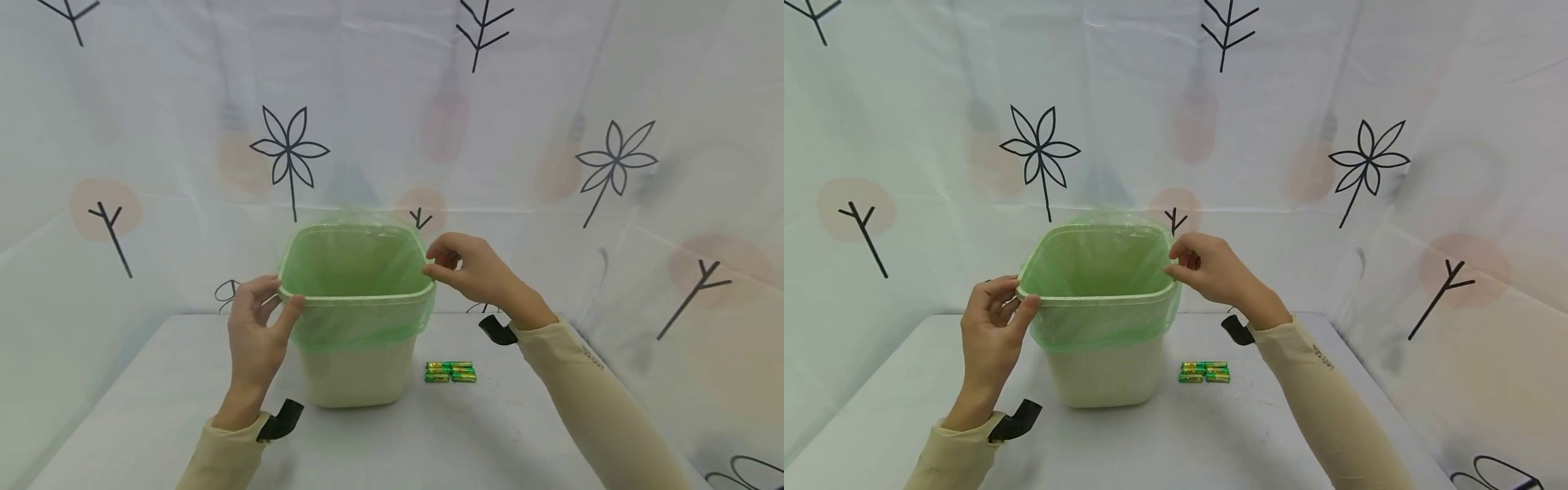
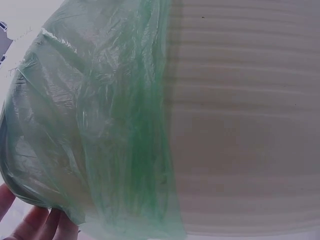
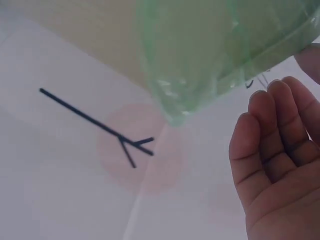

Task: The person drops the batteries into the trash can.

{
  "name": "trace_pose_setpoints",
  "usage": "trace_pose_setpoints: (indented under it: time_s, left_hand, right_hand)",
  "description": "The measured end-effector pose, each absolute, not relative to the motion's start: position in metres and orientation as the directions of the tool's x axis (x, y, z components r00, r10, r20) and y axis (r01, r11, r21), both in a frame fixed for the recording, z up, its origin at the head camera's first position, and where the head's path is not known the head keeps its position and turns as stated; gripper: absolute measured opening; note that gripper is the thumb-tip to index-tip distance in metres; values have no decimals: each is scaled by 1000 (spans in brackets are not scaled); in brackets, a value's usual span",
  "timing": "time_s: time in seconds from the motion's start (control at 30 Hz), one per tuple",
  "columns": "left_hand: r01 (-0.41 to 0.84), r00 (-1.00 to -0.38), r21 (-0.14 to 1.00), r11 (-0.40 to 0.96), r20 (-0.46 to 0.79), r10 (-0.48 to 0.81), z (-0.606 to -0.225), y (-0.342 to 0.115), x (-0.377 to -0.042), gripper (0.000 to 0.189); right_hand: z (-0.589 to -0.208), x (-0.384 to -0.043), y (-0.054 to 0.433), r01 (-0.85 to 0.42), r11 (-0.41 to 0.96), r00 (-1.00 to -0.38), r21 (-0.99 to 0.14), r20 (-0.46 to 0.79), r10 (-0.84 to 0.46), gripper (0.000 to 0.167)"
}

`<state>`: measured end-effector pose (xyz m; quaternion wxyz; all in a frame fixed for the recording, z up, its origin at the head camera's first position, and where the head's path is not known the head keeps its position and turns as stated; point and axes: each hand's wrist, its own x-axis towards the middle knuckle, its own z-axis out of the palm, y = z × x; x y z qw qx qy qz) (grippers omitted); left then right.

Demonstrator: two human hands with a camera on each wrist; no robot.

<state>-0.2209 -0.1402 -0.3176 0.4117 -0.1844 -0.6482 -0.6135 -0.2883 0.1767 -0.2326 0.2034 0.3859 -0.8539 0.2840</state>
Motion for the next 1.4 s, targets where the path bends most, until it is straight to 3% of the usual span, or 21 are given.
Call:
trace_pose_setpoints:
  time_s: [0.23, 0.43, 0.7, 0.93, 1.4]
  left_hand:
    - [744, -591, 645, 173, 757, -280, -317, -141, -221, 39]
    - [739, -595, 649, 180, 755, -277, -318, -142, -221, 40]
    - [752, -584, 635, 177, 767, -268, -317, -142, -221, 39]
    - [752, -583, 636, 175, 765, -275, -317, -141, -220, 39]
    - [744, -594, 644, 175, 759, -268, -319, -141, -222, 40]
  right_hand:
    - [-264, -286, 199, -754, 554, -644, -353, 560, -521, 7]
    - [-293, -284, 210, -707, 585, -702, -397, 495, -512, 4]
    - [-334, -286, 216, -671, 598, -741, -439, 435, -512, 7]
    - [-370, -289, 219, -592, 628, -804, -504, 312, -507, 14]
    - [-416, -299, 233, -481, 755, -872, -446, 151, -466, 20]
